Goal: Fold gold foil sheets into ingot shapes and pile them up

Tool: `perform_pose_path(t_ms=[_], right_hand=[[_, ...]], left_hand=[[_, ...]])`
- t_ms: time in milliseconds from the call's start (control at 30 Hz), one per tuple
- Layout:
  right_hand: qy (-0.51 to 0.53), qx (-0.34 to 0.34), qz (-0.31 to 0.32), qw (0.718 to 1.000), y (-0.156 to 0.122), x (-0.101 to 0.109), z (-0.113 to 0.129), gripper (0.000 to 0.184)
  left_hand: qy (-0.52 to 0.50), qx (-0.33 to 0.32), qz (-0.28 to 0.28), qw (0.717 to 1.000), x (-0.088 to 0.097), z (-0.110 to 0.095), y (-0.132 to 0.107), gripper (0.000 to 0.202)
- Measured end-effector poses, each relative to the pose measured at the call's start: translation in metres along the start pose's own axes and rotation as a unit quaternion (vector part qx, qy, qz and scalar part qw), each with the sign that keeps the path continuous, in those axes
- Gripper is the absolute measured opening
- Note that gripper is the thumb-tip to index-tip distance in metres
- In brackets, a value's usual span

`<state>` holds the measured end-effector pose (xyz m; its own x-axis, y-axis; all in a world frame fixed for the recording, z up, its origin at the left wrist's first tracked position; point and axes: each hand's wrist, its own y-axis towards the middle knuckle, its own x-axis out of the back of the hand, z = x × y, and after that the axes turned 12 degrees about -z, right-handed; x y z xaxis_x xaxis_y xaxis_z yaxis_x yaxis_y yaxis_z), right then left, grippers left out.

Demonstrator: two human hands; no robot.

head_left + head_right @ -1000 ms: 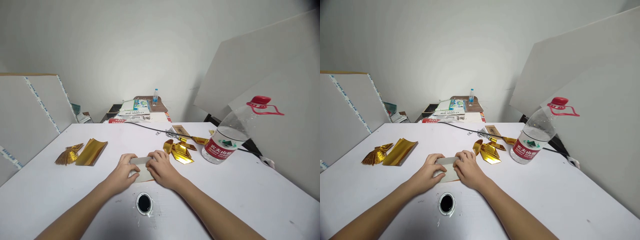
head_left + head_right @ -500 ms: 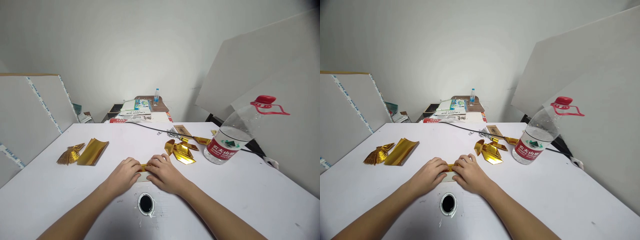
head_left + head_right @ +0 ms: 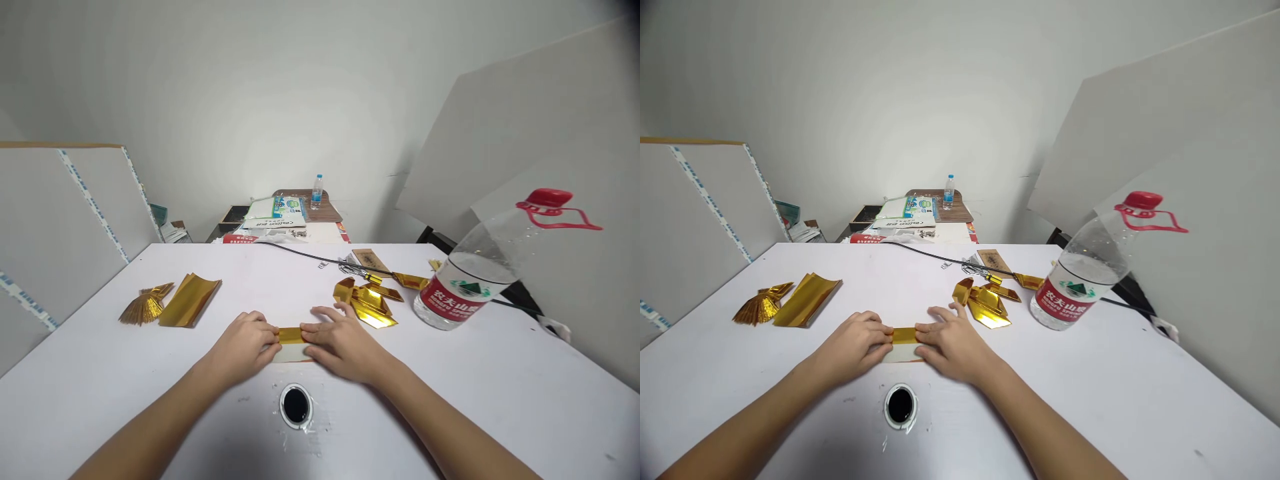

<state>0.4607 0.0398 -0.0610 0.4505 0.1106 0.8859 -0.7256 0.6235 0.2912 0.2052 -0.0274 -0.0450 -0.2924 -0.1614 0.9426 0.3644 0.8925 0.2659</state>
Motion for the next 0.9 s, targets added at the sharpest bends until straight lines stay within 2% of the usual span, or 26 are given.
perform_pose_path(t_ms=[133, 300, 467, 600, 733, 833, 900], right_hand=[[-0.003, -0.03, 0.0, 1.0, -0.002, 0.007, -0.008, 0.035], [-0.011, -0.015, 0.005, 1.0, -0.003, 0.011, -0.005, 0.037], [-0.062, -0.012, -0.02, 0.998, -0.002, 0.004, -0.005, 0.039], [-0.123, -0.032, -0.063, 0.99, 0.001, -0.009, -0.003, 0.048], [-0.03, 0.006, -0.053, 0.998, 0.002, -0.016, 0.01, 0.05], [0.057, 0.04, -0.032, 0.997, 0.001, -0.018, 0.018, 0.048], [0.071, 0.036, -0.03, 0.996, 0.002, -0.017, 0.018, 0.044]], left_hand=[[-0.012, 0.033, 0.03, 0.999, 0.01, -0.001, 0.0, 0.024], [-0.055, 0.045, 0.012, 0.997, 0.011, 0.006, 0.0, 0.025], [-0.05, 0.02, 0.003, 0.999, 0.01, 0.017, 0.0, 0.049], [-0.013, -0.008, -0.026, 1.0, 0.001, 0.011, -0.001, 0.047], [0.007, -0.032, -0.046, 0.998, -0.014, -0.005, -0.005, 0.038], [-0.051, -0.028, -0.053, 0.997, -0.021, -0.011, -0.006, 0.038], [-0.101, -0.021, -0.055, 0.993, -0.022, -0.008, -0.006, 0.039]])
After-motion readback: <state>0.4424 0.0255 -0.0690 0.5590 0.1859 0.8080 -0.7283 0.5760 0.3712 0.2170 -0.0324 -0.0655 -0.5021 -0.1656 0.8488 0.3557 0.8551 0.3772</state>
